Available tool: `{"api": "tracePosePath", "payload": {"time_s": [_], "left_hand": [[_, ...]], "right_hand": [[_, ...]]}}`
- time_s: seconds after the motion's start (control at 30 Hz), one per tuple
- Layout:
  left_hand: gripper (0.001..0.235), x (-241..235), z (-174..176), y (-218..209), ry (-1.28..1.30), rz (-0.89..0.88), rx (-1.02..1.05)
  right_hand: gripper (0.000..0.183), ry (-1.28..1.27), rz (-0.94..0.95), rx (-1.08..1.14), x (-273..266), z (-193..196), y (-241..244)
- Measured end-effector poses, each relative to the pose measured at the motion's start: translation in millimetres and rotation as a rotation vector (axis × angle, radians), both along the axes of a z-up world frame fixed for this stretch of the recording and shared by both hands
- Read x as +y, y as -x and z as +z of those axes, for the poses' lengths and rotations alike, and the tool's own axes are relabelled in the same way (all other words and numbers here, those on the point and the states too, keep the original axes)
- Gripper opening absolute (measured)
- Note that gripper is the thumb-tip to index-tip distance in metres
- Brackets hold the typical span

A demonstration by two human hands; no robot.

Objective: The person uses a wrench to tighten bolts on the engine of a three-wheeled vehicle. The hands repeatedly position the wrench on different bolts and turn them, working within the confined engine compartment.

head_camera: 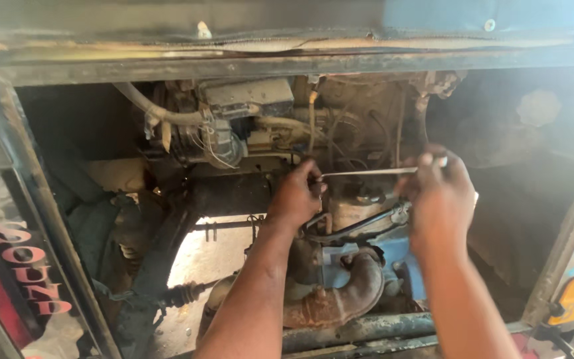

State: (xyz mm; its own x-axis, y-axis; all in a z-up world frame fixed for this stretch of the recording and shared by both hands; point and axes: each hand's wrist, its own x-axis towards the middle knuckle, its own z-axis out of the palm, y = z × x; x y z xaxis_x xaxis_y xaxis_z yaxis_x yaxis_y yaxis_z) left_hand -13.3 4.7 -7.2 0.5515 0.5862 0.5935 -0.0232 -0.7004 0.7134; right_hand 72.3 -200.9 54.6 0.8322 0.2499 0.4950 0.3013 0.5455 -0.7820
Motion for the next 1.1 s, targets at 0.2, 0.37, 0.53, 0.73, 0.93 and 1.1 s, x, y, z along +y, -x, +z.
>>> {"api": "tracePosePath", "payload": {"time_s": [0.2,0.37,0.53,0.73,0.93,1.1], "left_hand": [[0.028,12,-6,-4,-0.028,-0.154,-0.058],[0.027,12,-7,-5,-0.057,-0.102,-0.003],[0.024,-7,15,2,0.033,-0.066,0.161],[0.019,-13,15,12,-0.113,0.054,0.021],[0.026,7,-5,-8,-0.052,-0.062,-0.081],[0.024,11,-7,-3,-0.039,-0.118,-0.077]], "right_hand": [[0.013,0.306,-0.047,-0.555,-22,-20,126],[0.013,-0.246,0.489,-0.207,-7,-42,84],[0.022,0.747,-0.161,-0.065,44,-30,-145],[0.026,0.344,0.189,0.179,79,-21,-170],[0.023,0.102,-0.096,-0.606,-24,-22,58],[0.022,0.332,-0.168,-0.606,-15,-20,139]]}}
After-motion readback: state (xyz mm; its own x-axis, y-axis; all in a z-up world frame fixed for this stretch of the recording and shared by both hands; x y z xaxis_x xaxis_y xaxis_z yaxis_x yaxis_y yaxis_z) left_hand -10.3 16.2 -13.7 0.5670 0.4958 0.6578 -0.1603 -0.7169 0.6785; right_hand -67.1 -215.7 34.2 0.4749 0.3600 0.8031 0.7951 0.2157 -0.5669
